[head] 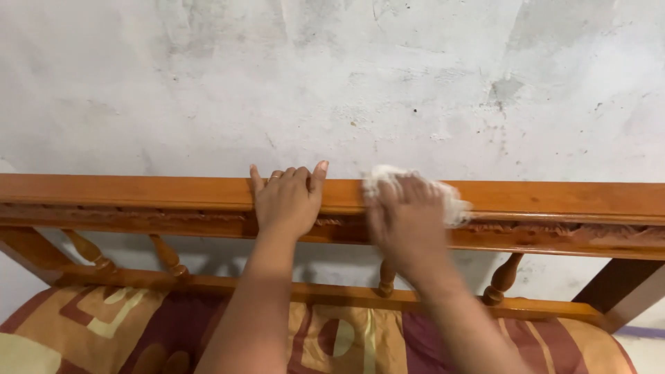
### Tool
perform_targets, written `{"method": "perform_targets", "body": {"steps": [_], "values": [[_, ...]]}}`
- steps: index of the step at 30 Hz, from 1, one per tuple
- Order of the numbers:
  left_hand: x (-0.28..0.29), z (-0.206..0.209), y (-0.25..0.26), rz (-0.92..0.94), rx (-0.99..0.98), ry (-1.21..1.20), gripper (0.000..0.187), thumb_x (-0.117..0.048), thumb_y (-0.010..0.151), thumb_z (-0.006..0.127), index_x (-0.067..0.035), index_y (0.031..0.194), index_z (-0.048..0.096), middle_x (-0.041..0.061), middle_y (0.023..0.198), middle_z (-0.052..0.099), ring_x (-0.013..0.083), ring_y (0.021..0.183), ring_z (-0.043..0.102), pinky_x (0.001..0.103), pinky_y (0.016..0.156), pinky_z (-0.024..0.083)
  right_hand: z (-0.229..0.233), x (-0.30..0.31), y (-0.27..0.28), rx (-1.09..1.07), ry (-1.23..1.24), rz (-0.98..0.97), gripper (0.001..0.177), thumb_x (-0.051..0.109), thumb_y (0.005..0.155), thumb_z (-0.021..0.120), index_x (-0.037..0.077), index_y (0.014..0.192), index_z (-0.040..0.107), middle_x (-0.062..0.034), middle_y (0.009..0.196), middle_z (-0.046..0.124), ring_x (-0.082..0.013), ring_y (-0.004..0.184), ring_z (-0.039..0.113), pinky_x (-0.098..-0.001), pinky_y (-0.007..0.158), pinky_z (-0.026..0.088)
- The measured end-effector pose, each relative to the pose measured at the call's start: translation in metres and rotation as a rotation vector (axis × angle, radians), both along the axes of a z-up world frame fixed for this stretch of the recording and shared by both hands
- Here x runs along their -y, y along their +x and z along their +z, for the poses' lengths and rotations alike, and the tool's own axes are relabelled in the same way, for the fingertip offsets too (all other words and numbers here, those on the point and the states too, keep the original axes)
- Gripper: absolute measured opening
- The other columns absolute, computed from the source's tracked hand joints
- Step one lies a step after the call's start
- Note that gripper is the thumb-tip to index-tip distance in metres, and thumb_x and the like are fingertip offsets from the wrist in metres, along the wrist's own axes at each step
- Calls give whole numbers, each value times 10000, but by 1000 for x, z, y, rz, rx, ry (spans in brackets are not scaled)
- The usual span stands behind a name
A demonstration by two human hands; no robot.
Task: Wiping a wooden bed headboard with a cloth.
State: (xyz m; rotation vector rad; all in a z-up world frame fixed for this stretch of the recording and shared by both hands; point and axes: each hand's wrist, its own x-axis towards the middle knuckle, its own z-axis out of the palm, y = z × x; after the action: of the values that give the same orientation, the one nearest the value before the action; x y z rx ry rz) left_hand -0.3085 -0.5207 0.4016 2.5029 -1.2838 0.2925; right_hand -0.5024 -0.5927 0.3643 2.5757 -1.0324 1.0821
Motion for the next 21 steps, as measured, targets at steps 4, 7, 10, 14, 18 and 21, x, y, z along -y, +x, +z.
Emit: {"method": "perform_targets", "body": {"steps": [4,7,10,14,18,21], "values": [[3,-5,9,-44,-1,-27,794,-598,1037,84,-136,1258,690,85,1287,676,299,1320,528,627,1255,-16,9,-21,33,39,-64,118,413,391,1012,477,115,1257,663,-182,1297,652,-394,1266,541,-604,1061,355],[4,-2,8,-56,-12,-3,781,-584,1034,77,-148,1283,674,60,1319,659,288,1350,500,644,1248,-26,20,10,4,-4,32,70,389,407,1043,465,115,1155,696,-140,1137,705,-325,1099,624,-528,981,467],[0,3,5,-39,-26,28,775,-580,1038,79,-153,1279,680,38,1326,660,274,1363,499,658,1256,-20,32,66,-69,-370,111,-161,317,357,1084,428,184,1168,680,-84,963,718,-224,835,687,-400,772,602],[0,5,1,-37,-39,46,777,-581,1035,74,-160,1267,685,38,1291,675,271,1351,511,663,1259,-17,3,189,-223,-665,152,-574,257,409,1072,520,315,1247,683,-40,1127,751,-198,924,767,-334,825,703],[-1,6,-2,-37,-10,21,792,-581,1038,70,-143,1250,695,65,1281,677,288,1334,526,676,1242,-13,-14,211,-225,-728,117,-618,275,433,1037,532,320,1228,695,-27,1131,752,-189,959,759,-344,855,686],[-1,8,-4,-15,-30,57,805,-579,1043,49,-148,1239,700,77,1269,682,283,1325,543,668,1254,-7,-23,221,-227,-817,77,-697,303,468,985,551,329,1200,713,-6,1136,754,-176,1010,748,-359,900,662]]}}
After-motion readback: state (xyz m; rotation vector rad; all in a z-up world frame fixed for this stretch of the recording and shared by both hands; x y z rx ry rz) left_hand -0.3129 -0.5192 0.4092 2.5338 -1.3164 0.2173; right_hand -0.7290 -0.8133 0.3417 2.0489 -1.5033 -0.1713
